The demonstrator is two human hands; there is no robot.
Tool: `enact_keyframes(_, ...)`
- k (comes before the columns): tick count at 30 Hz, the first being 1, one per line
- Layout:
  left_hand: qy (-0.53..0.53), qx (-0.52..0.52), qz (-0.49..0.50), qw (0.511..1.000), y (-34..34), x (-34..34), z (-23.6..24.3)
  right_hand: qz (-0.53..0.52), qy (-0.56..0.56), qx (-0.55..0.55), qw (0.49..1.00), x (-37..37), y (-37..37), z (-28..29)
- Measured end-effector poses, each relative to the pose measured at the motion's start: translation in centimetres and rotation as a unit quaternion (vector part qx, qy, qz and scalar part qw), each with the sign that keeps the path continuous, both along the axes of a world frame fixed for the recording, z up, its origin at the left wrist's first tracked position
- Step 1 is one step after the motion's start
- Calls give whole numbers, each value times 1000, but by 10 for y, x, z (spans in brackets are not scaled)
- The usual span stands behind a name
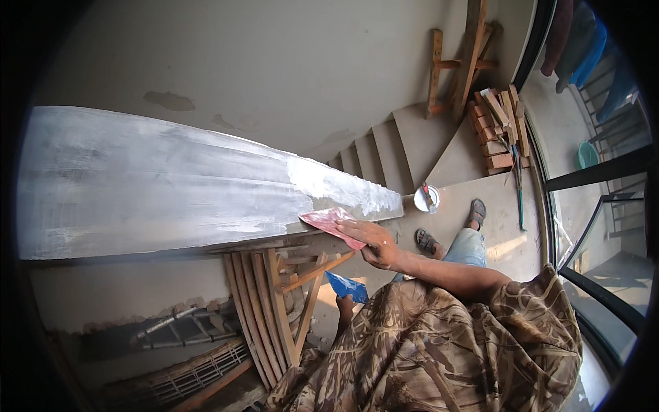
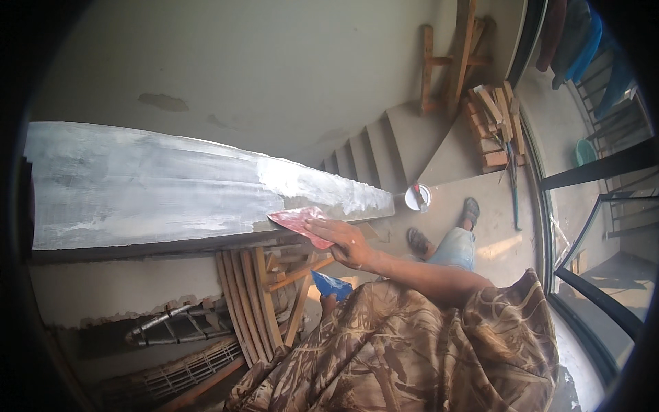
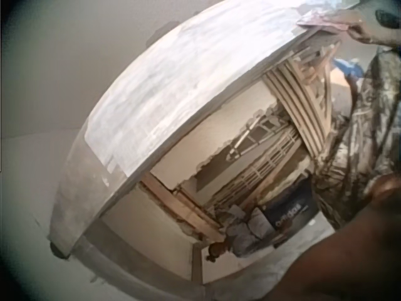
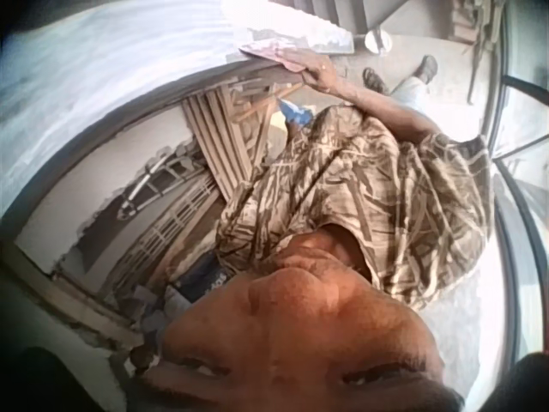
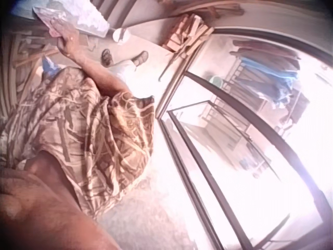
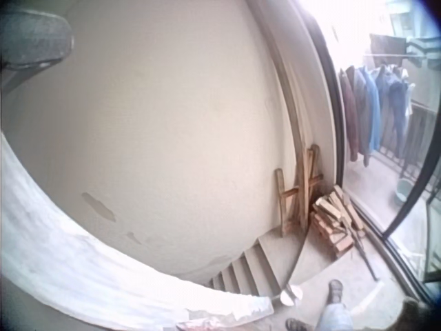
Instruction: The person applies white plaster to a concrete wall using a pink trowel and a blue hawk. They repeatedly scoop plaster from the hawk and spread it onto the wall surface, smoothing the material with the trowel. The person works on a vertical wall section adjacent to a staircase.
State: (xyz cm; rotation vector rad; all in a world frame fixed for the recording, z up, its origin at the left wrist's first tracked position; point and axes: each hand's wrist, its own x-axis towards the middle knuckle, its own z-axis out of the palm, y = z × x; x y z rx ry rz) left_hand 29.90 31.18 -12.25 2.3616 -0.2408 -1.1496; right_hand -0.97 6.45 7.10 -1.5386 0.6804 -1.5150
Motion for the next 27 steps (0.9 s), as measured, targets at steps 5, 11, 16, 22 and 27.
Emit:
enact_keyframes(5,-5,-6,-13,1000,-19,-7,4,-85,-55,390,915,-3,-44,-120)
enact_keyframes(11,-24,-66,-23,997,-38,-20,9,-12,-31,507,861,9,-101,-110)
enact_keyframes(16,-42,-28,23,998,-22,-20,-10,-1,-53,437,898,3,-115,-1)
enact_keyframes(22,-80,82,-117,987,-42,-27,-25,11,-97,298,949,-5,-122,141)
enact_keyframes(27,-45,20,-116,992,-55,-19,-32,98,-170,222,955,-33,-113,272)
